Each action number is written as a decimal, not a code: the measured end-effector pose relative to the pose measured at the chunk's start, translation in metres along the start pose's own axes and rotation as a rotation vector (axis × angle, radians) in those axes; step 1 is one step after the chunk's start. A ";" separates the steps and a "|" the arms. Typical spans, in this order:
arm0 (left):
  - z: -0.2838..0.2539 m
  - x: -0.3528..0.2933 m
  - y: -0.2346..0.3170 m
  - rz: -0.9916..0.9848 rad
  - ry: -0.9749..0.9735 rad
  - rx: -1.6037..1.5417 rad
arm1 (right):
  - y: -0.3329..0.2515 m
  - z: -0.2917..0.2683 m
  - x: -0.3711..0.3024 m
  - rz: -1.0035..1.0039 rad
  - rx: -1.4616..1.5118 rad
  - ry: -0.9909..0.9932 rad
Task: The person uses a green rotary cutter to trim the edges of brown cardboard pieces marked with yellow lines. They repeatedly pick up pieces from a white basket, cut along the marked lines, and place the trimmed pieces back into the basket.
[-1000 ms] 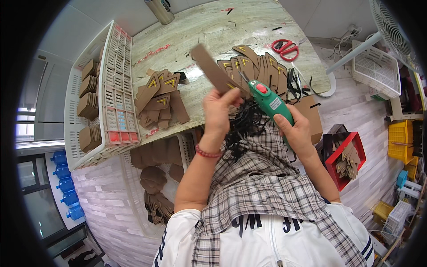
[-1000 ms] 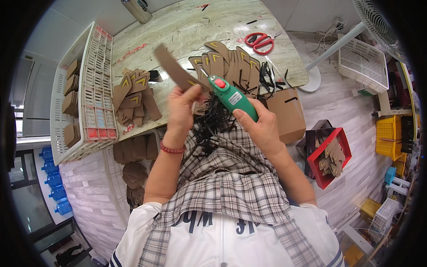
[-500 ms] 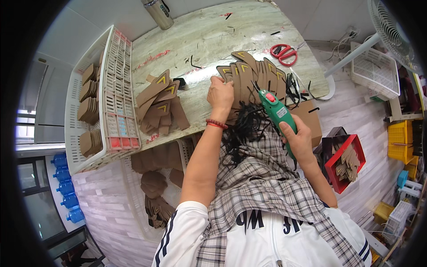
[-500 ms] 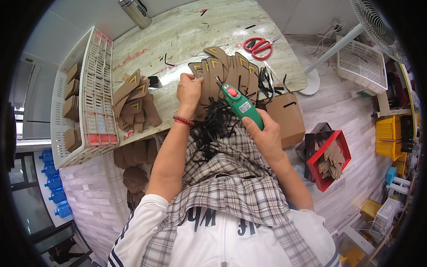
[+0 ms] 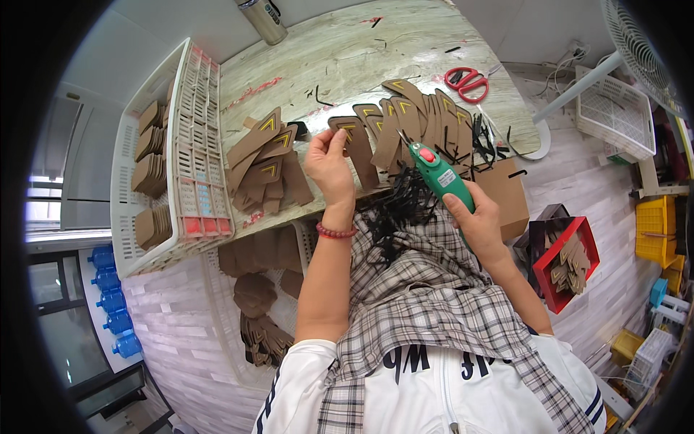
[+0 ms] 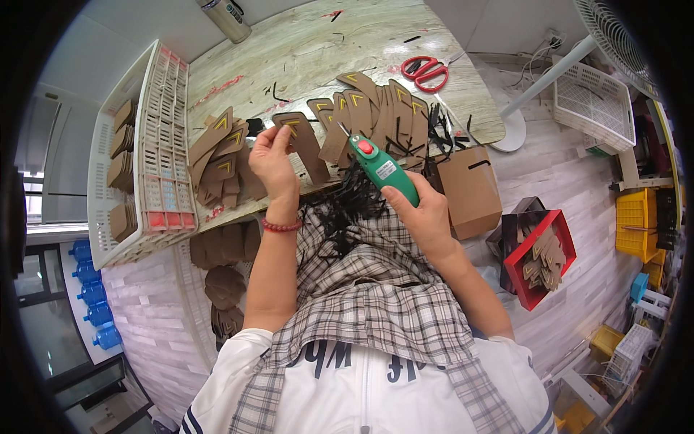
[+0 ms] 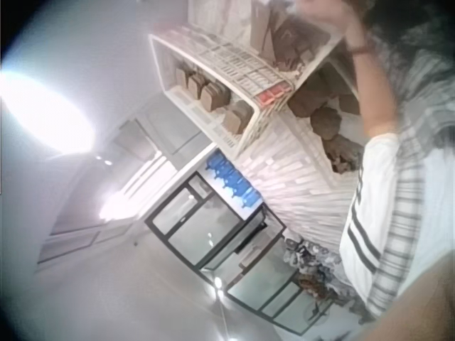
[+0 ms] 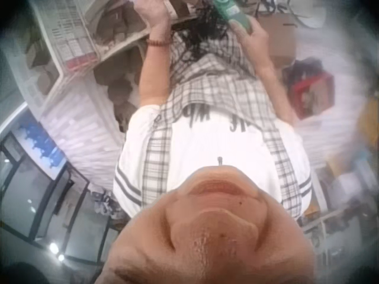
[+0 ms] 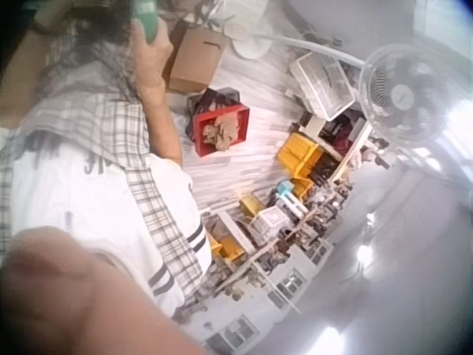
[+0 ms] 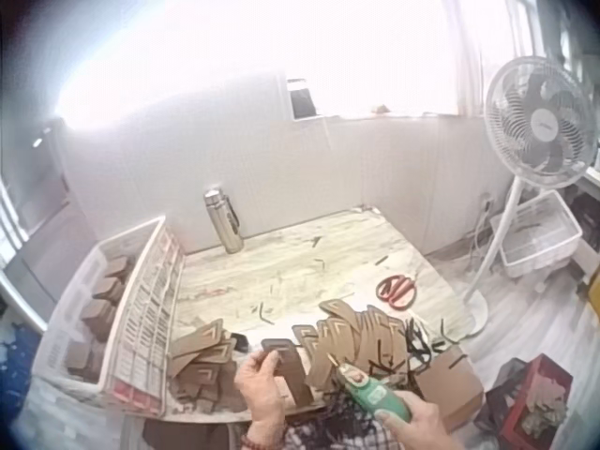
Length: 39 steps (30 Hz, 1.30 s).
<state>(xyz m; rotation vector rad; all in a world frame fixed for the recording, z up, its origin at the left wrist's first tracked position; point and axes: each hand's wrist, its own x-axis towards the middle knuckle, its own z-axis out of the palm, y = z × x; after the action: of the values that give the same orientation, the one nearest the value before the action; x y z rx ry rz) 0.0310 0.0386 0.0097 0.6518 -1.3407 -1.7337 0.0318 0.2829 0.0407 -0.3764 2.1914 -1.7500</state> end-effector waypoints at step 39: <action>0.018 -0.029 0.021 -0.189 -0.278 -0.206 | -0.019 -0.005 0.002 -0.062 0.019 -0.048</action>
<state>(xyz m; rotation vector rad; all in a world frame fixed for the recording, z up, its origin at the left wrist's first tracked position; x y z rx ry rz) 0.0384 0.0705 0.0326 0.4434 -1.2930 -2.1448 0.0279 0.2828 0.0602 -0.4813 2.1499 -1.7734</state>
